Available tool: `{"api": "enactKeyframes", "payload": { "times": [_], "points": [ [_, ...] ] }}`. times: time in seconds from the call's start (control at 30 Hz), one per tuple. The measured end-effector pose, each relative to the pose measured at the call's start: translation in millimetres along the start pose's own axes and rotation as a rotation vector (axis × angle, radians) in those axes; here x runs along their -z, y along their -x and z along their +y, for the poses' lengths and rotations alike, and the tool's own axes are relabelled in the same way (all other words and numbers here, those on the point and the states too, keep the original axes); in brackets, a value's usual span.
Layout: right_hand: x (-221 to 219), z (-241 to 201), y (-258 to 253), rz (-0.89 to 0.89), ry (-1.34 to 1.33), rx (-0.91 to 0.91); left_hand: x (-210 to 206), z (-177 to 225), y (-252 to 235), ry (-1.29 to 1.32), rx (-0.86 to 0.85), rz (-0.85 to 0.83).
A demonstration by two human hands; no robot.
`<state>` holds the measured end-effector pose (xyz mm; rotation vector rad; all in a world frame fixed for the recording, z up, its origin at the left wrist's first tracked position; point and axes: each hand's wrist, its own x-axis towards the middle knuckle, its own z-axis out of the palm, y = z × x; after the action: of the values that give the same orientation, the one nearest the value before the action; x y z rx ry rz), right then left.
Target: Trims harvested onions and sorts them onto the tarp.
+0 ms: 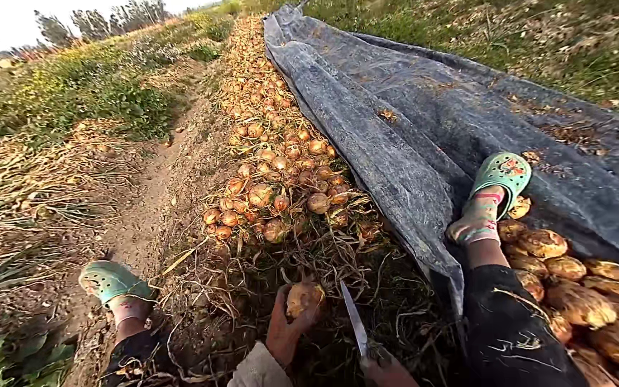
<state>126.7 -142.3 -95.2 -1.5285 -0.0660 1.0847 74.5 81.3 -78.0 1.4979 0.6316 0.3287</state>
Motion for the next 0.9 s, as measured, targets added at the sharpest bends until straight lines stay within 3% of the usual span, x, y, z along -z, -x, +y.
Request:
{"api": "enactKeyframes", "payload": {
  "times": [0.07,0.13,0.27,0.4,0.57,0.67,0.73,0.83,0.9],
  "points": [
    [1,0,5,0.068,-0.023,0.048,-24,-7,41,0.255,0.266,-0.108],
    [3,1,7,0.115,-0.004,0.136,-33,-11,67,0.322,0.463,-0.197],
    [3,-6,19,0.045,0.110,0.096,-24,-15,87,0.311,0.544,-0.281],
    [-5,-10,29,-0.082,0.133,0.003,-15,2,96,0.125,0.406,-0.273],
    [-7,-11,24,-0.093,0.056,-0.132,-11,-2,94,-0.391,-0.146,-0.336],
    [-5,-11,24,-0.063,-0.028,-0.176,-17,-8,91,-0.647,-0.473,-0.288],
    [1,-16,22,0.024,-0.214,-0.157,-24,-8,83,-0.571,-0.466,-0.256],
    [9,-18,15,0.087,-0.417,-0.115,-33,-9,81,-0.177,-0.222,-0.209],
    [12,-13,15,0.068,-0.403,-0.048,-37,-10,82,0.053,-0.049,-0.159]
  ]
}}
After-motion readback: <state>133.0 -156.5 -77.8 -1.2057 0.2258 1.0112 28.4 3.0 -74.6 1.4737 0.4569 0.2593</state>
